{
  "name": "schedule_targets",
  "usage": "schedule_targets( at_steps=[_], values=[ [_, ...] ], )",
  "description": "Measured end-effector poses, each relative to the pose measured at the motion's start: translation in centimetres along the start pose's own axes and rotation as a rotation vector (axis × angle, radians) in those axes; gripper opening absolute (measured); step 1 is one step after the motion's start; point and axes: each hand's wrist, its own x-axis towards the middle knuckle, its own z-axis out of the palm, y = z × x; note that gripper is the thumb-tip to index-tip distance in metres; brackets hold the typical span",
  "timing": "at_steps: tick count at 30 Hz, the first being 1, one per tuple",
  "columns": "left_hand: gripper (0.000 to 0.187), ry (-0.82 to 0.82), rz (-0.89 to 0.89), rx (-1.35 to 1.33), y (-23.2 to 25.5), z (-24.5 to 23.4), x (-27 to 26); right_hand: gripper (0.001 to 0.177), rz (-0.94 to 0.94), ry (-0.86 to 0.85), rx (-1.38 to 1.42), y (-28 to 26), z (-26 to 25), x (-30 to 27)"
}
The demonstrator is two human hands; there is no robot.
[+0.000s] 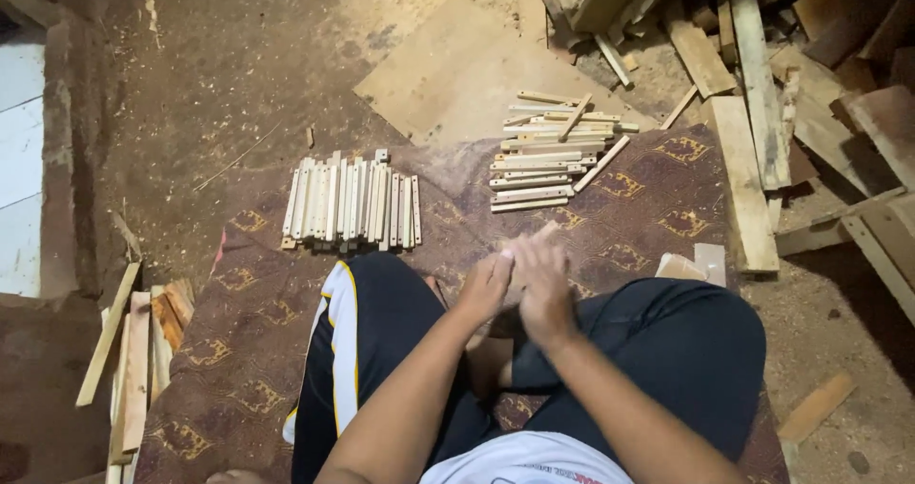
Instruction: Manual sanding of small wooden slats by rubbing them together and sorting them into piles.
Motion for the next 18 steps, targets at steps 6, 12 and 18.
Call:
schedule_targets(
  at_steps=[6,12,18],
  values=[
    [0.05,0.021,0.022,0.017,2.9,0.2,-0.9,0.054,0.167,-0.035,-0.225,6.0,1.6,1.0],
    [0.054,0.004,-0.043,0.031,2.3,-0.5,-0.9,0.043,0.119,0.019,-0.154,1.4,1.2,0.4],
    [0.051,0.067,-0.022,0.067,1.8,-0.5,-0.4,0.055,0.013,0.019,-0.333,8.2,3.4,0.6]
  ],
)
